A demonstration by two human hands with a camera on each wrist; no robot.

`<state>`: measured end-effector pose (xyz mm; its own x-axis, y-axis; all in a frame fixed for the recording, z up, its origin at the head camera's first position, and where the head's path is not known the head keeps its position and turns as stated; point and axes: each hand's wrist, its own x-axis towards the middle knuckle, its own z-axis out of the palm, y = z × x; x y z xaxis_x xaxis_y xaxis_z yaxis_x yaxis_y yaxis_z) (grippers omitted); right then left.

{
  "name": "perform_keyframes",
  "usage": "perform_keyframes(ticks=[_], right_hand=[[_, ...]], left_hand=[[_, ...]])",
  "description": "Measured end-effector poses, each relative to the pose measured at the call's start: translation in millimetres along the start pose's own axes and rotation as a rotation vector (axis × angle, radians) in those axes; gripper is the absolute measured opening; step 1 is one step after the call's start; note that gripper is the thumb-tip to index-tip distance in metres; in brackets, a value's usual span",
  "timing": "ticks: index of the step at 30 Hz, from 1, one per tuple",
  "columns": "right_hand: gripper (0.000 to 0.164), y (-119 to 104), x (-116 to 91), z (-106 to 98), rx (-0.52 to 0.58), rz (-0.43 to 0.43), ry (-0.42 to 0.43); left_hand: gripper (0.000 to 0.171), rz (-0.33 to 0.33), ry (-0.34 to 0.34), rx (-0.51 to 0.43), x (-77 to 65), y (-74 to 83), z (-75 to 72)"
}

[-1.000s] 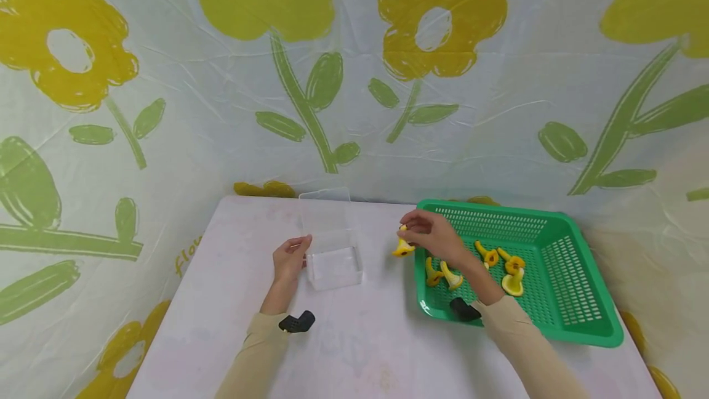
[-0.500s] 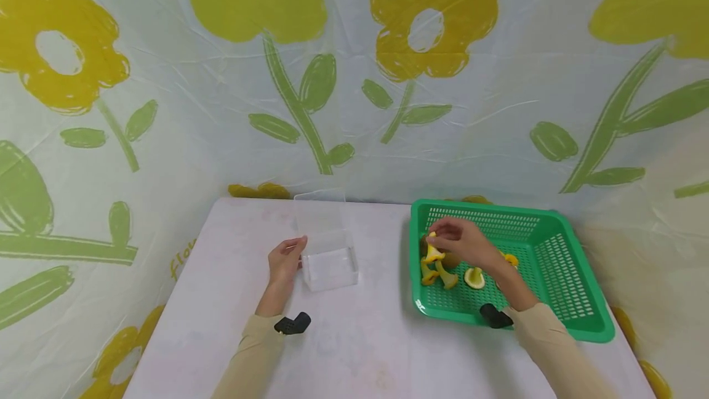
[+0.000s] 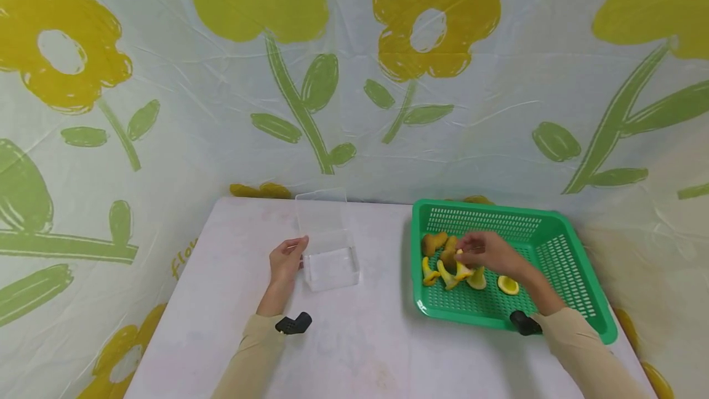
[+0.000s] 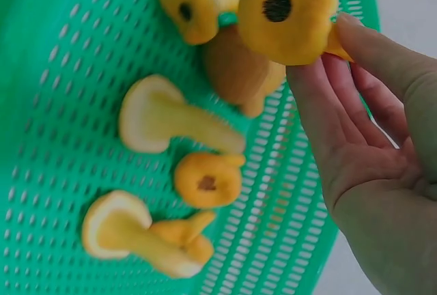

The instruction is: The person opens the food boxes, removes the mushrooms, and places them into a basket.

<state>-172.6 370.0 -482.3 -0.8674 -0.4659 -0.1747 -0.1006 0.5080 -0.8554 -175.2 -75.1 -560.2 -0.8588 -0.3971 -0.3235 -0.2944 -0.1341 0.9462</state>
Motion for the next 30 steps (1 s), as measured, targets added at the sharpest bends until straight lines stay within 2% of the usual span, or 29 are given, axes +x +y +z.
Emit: perform_keyframes(ticks=[7,13,18,25,30], right_hand=[[0.020,13,-4,-5,-0.059,0.036,-0.095],[0.012,23,-2,-1,-0.143,-0.014,-0.169],[0.007,25,3,3,-0.104,-0.033,-0.223],[0.013,21,5,6,-0.165,-0.007,-0.233],[0.019,18,3,5,-0.230,-0.039,-0.188]], left_hand=[[0.025,0.016,-0.010,0.007,1.4,-0.4,1.0],[0.025,0.021,-0.012,0.008,1.9,0.1,1.3],[0.024,0.019,-0.013,0.004,2.2,-0.9,1.1],[0.023,0.008,-0.009,-0.004,2.4,-1.1,0.2],[0.024,0.005,-0.009,0.003,2.5,-0.7,-0.4]])
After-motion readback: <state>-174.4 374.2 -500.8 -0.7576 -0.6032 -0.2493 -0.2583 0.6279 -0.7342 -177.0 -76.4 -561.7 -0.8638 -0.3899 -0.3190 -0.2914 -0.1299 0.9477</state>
